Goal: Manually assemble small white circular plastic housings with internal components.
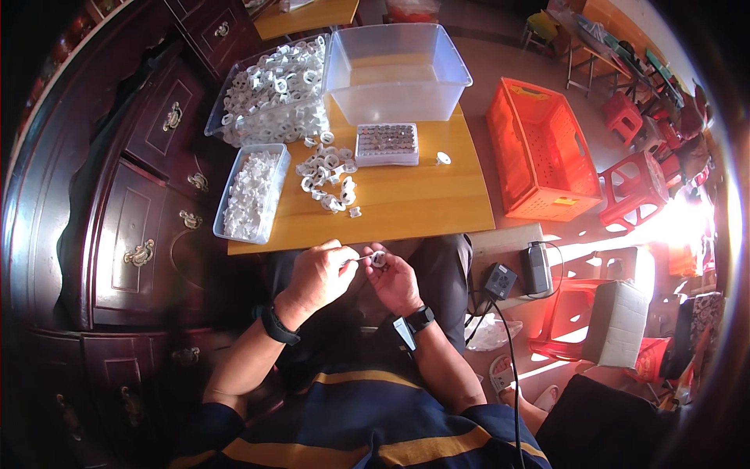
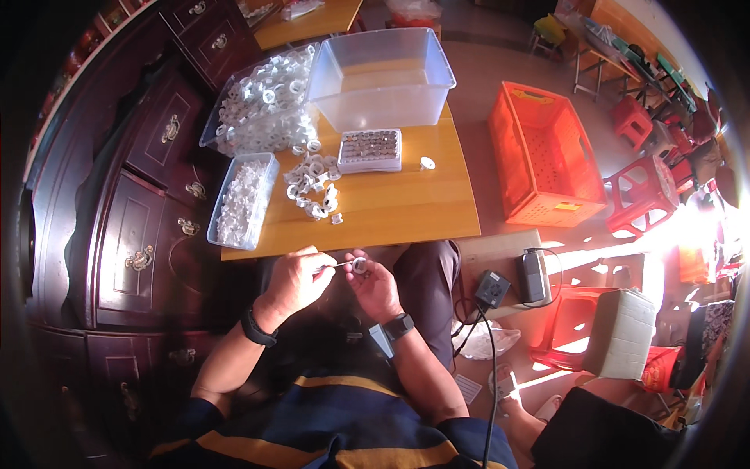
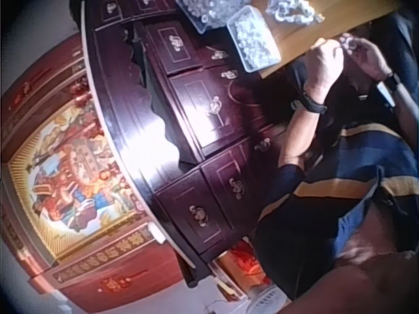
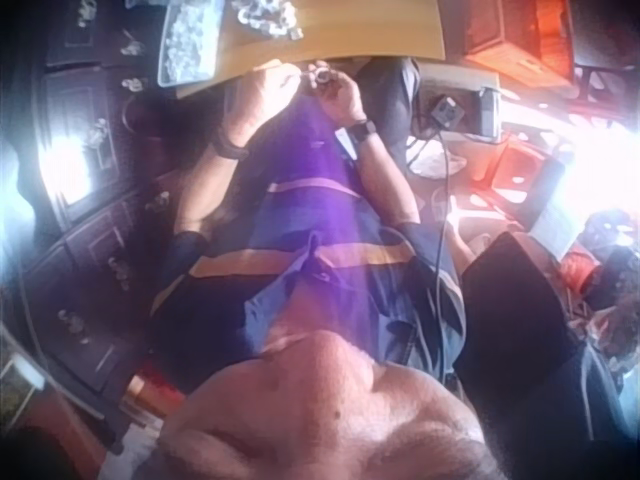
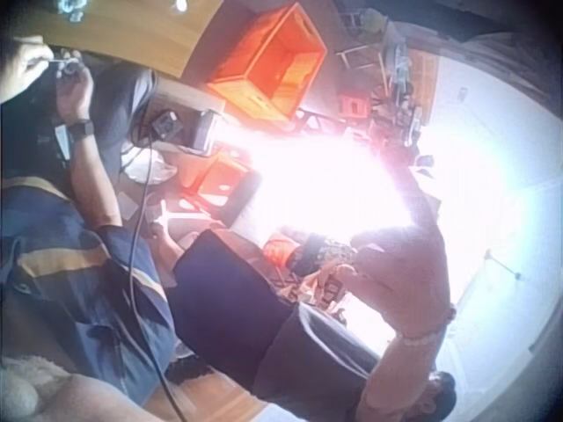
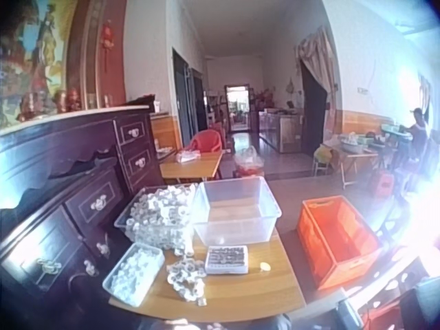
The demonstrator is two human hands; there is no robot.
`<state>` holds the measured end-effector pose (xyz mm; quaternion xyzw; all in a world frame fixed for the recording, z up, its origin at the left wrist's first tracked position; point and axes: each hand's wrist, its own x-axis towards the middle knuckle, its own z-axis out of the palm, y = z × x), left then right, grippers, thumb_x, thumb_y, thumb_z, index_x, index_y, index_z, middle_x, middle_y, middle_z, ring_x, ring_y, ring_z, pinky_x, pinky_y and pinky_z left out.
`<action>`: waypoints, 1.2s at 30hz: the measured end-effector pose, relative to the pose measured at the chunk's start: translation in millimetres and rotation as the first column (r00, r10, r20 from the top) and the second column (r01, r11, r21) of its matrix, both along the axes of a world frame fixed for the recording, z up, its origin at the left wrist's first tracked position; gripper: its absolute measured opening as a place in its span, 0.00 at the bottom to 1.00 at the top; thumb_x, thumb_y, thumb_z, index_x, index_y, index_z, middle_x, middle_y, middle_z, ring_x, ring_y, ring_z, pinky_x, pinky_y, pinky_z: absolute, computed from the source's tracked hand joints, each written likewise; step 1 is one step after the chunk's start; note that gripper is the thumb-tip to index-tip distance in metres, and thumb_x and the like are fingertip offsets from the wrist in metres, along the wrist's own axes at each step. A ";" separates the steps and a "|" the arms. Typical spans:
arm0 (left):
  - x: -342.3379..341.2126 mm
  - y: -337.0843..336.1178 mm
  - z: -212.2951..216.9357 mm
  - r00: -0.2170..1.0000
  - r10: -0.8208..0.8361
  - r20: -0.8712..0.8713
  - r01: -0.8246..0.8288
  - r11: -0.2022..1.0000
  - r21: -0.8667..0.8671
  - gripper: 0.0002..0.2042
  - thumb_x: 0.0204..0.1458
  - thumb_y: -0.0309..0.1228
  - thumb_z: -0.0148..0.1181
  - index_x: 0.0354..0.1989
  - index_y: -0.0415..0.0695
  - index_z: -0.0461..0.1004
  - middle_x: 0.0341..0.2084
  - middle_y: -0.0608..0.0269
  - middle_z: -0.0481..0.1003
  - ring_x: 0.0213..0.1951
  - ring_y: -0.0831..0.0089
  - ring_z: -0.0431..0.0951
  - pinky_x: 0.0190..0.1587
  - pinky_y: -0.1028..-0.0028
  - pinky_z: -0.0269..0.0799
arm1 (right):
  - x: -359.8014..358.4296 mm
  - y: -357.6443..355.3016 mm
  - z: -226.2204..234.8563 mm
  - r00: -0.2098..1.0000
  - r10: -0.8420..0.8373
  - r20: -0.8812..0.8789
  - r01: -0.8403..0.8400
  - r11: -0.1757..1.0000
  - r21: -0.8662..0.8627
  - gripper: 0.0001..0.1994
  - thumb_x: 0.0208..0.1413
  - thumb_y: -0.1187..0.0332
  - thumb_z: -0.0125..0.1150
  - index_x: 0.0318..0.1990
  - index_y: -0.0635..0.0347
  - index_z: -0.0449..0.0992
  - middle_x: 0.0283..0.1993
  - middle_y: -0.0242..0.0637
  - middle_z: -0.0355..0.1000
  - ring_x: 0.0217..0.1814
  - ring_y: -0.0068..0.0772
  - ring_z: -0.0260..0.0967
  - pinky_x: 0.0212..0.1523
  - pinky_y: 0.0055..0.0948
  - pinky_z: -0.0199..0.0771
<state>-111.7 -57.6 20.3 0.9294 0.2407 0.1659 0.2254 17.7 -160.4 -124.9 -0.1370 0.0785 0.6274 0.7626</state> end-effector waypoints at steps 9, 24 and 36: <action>1.4 1.6 0.0 0.999 -0.045 0.017 0.044 0.996 0.081 0.05 0.45 0.22 0.63 0.31 0.46 0.80 0.25 0.59 0.75 0.29 0.57 0.77 0.31 0.63 0.73 | -3.9 -0.8 11.5 0.988 0.050 0.148 -0.045 0.998 -0.037 0.18 0.63 0.81 0.50 0.60 0.65 0.65 0.56 0.43 0.72 0.53 0.31 0.74 0.56 0.25 0.77; 4.0 1.0 8.9 0.993 -0.109 -0.036 0.113 0.980 0.165 0.06 0.43 0.20 0.63 0.30 0.45 0.79 0.27 0.61 0.74 0.31 0.59 0.77 0.32 0.63 0.74 | -2.6 -4.1 17.3 0.995 0.082 0.058 -0.085 0.995 0.053 0.17 0.65 0.71 0.49 0.58 0.71 0.66 0.55 0.49 0.72 0.55 0.40 0.74 0.59 0.33 0.74; 2.0 5.9 45.8 0.967 -0.176 -0.186 0.209 0.962 0.177 0.06 0.45 0.21 0.63 0.32 0.46 0.80 0.27 0.62 0.72 0.30 0.62 0.77 0.31 0.65 0.75 | -6.6 -6.4 18.7 0.991 0.133 -0.011 -0.131 0.985 0.114 0.17 0.67 0.60 0.53 0.54 0.65 0.71 0.53 0.47 0.75 0.53 0.37 0.75 0.56 0.33 0.77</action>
